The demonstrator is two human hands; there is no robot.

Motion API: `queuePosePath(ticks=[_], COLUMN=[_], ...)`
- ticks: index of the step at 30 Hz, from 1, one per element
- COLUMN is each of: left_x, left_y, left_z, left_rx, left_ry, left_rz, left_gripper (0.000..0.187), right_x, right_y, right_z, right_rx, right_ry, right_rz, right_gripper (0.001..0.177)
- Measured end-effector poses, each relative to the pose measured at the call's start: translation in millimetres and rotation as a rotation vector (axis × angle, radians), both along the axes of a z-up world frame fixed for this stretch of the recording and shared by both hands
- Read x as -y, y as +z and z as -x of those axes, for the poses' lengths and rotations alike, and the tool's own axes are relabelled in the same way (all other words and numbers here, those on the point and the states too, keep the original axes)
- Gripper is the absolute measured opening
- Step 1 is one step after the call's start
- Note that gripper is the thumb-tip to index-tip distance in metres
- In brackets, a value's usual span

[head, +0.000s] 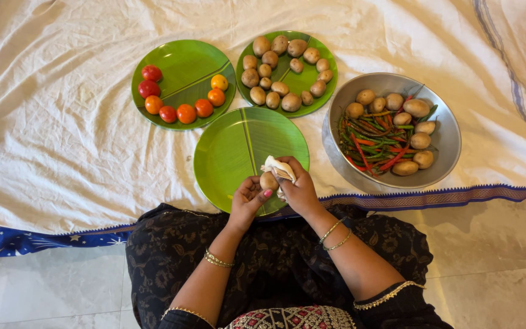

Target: The person sits on the floor and peels small potatoes one by one using a white cloth. They pick each potato from a metal bowl, rub the skin off, and place the peeled potato onto a green plate. The process is repeated continuously throughout the clip.

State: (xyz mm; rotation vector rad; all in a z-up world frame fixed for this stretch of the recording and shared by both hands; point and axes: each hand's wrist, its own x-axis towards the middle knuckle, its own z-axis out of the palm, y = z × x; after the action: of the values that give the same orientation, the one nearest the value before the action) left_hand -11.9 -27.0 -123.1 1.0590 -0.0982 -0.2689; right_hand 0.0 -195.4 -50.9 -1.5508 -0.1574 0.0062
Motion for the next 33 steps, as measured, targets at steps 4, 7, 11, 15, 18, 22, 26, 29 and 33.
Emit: queuePosePath(ticks=[4,7,11,15,18,22,26,29,33], left_x=[0.4,-0.2,0.9,1.9,5.0,3.3,-3.1,-5.2,-6.2], left_y=[-2.4,-1.4,-2.3,-1.3,7.5,29.6,48.0,52.7,51.4], left_z=[-1.1,-1.4,-1.5,-1.9,-2.7,6.0,10.9,10.9,10.1], left_rx=[0.01,0.023,0.02,0.009,0.105,0.25,0.608,0.709,0.711], left_ry=[0.015,0.032,0.074,0.122,0.175,0.385,0.499,0.514,0.488], left_rz=[0.0,-0.003,0.004,0.005,0.046,-0.487,-0.993,-1.056,-1.067], left_gripper=[0.042,0.044,0.046,0.048,0.051,0.05,0.044,0.04,0.04], right_x=[-1.4,-1.9,4.0,4.2,4.2,5.6,0.2,0.3,1.4], right_y=[-0.4,1.5,6.8,9.6,7.6,-1.1,-11.7,-13.8,-11.7], right_z=[1.0,-0.6,-3.5,-3.4,-2.0,-0.1,0.2,0.5,0.7], right_rx=[-0.082,-0.078,-0.109,-0.033,-0.053,-0.199,-0.243,-0.271,-0.293], right_ry=[-0.026,-0.077,-0.13,-0.124,-0.09,0.01,0.108,0.121,0.124], right_rz=[-0.006,-0.001,-0.05,-0.116,-0.116,-0.105,-0.151,-0.181,-0.19], right_gripper=[0.023,0.03,0.036,0.038,0.038,0.046,0.051,0.051,0.05])
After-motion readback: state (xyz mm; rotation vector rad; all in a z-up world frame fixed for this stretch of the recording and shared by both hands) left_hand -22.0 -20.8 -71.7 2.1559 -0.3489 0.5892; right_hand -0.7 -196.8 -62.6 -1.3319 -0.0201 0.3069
